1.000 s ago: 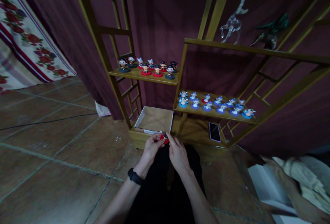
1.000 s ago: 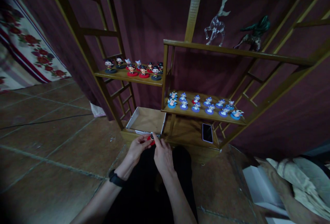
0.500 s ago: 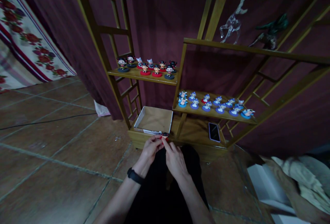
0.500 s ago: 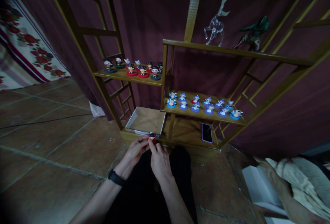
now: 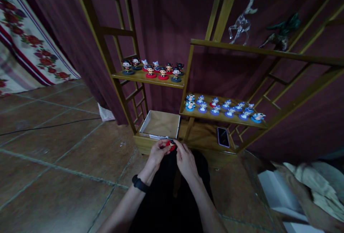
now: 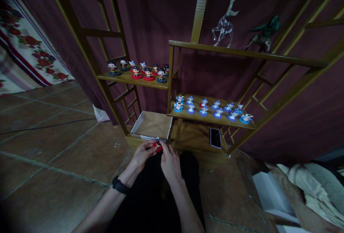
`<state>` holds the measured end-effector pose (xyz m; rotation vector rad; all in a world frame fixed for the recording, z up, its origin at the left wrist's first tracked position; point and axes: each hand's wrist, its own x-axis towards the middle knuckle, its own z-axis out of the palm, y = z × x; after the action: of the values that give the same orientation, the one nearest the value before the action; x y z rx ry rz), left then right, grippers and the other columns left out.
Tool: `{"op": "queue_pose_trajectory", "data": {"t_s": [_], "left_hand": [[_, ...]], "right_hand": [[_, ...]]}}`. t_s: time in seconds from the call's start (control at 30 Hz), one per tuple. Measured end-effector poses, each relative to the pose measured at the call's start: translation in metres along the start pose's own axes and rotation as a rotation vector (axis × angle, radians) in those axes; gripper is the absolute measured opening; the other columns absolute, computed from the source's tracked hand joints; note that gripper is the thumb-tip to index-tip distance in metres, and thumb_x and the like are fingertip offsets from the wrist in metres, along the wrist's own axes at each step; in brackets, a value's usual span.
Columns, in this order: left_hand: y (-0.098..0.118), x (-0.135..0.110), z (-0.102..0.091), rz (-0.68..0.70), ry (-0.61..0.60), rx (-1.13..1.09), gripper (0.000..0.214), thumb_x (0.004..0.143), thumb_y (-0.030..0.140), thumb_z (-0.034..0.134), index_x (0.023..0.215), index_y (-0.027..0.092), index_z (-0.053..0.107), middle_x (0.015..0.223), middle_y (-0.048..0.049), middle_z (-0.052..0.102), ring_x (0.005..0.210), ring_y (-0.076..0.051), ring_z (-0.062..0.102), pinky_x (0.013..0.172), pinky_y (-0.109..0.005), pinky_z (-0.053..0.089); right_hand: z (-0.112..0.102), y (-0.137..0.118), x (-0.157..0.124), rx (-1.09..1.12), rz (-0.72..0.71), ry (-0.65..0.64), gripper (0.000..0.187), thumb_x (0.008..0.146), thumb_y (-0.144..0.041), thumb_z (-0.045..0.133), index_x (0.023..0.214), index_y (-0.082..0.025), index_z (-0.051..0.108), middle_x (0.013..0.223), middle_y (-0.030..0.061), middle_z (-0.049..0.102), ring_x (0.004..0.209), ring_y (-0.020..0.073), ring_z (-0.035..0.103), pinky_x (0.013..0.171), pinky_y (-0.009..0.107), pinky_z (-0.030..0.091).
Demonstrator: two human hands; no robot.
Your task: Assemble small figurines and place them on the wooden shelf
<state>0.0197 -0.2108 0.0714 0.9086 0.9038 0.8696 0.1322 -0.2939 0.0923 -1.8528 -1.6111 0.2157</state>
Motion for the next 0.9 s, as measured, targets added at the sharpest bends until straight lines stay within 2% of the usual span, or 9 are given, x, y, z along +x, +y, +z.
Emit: {"op": "queue_pose_trajectory", "data": {"t_s": [0.17, 0.3, 0.4, 0.5, 0.73, 0.9], "left_hand": [[0.004, -0.001, 0.0, -0.019, -0.029, 0.006, 0.04, 0.055, 0.021, 0.077, 0.091, 0.014, 0.063, 0.076, -0.0048, 0.067, 0.067, -0.012, 0.062, 0.059, -0.02, 0.046], [0.006, -0.001, 0.0, -0.082, -0.014, -0.071, 0.034, 0.056, 0.016, 0.076, 0.088, 0.014, 0.062, 0.077, -0.0051, 0.067, 0.067, -0.012, 0.062, 0.059, -0.019, 0.047], [0.006, 0.0, 0.0, -0.143, -0.001, -0.17, 0.028, 0.058, 0.011, 0.074, 0.082, 0.014, 0.062, 0.08, -0.0047, 0.067, 0.067, -0.012, 0.063, 0.06, -0.02, 0.049], [0.007, -0.001, 0.001, -0.175, 0.001, -0.21, 0.024, 0.059, 0.008, 0.073, 0.079, 0.014, 0.062, 0.078, -0.0034, 0.068, 0.066, -0.011, 0.063, 0.061, -0.02, 0.05], [0.009, -0.004, 0.004, -0.167, -0.019, -0.247, 0.018, 0.062, 0.007, 0.07, 0.077, 0.014, 0.064, 0.074, -0.0029, 0.067, 0.063, -0.009, 0.063, 0.061, -0.019, 0.051], [0.007, 0.0, 0.002, -0.227, -0.067, -0.316, 0.017, 0.064, 0.005, 0.067, 0.079, 0.012, 0.065, 0.067, -0.0025, 0.066, 0.054, -0.007, 0.06, 0.056, -0.016, 0.05]], "right_hand": [[0.001, 0.008, 0.002, 0.001, 0.031, -0.001, 0.052, 0.08, -0.008, 0.037, 0.127, -0.031, 0.04, 0.107, 0.0028, 0.058, 0.093, 0.0151, 0.057, 0.081, 0.027, 0.044], [0.003, 0.015, 0.002, -0.018, 0.062, -0.007, 0.048, 0.081, -0.01, 0.037, 0.125, -0.028, 0.044, 0.111, 0.0045, 0.057, 0.098, 0.0165, 0.056, 0.083, 0.029, 0.044], [0.002, 0.014, 0.001, 0.005, 0.062, 0.034, 0.049, 0.083, -0.012, 0.035, 0.129, -0.028, 0.039, 0.112, 0.0049, 0.057, 0.102, 0.0169, 0.055, 0.086, 0.03, 0.043], [-0.001, 0.007, 0.001, 0.022, 0.032, 0.06, 0.052, 0.083, -0.012, 0.034, 0.132, -0.031, 0.033, 0.109, 0.0035, 0.057, 0.097, 0.0159, 0.056, 0.084, 0.029, 0.045], [0.001, 0.001, 0.0, -0.073, -0.018, 0.02, 0.06, 0.081, -0.007, 0.036, 0.135, -0.034, 0.027, 0.099, 0.0029, 0.056, 0.089, 0.016, 0.056, 0.081, 0.028, 0.046], [0.001, 0.002, -0.004, -0.165, -0.054, 0.006, 0.062, 0.081, -0.007, 0.036, 0.135, -0.036, 0.024, 0.101, 0.0036, 0.055, 0.087, 0.0169, 0.056, 0.082, 0.031, 0.046]]}}
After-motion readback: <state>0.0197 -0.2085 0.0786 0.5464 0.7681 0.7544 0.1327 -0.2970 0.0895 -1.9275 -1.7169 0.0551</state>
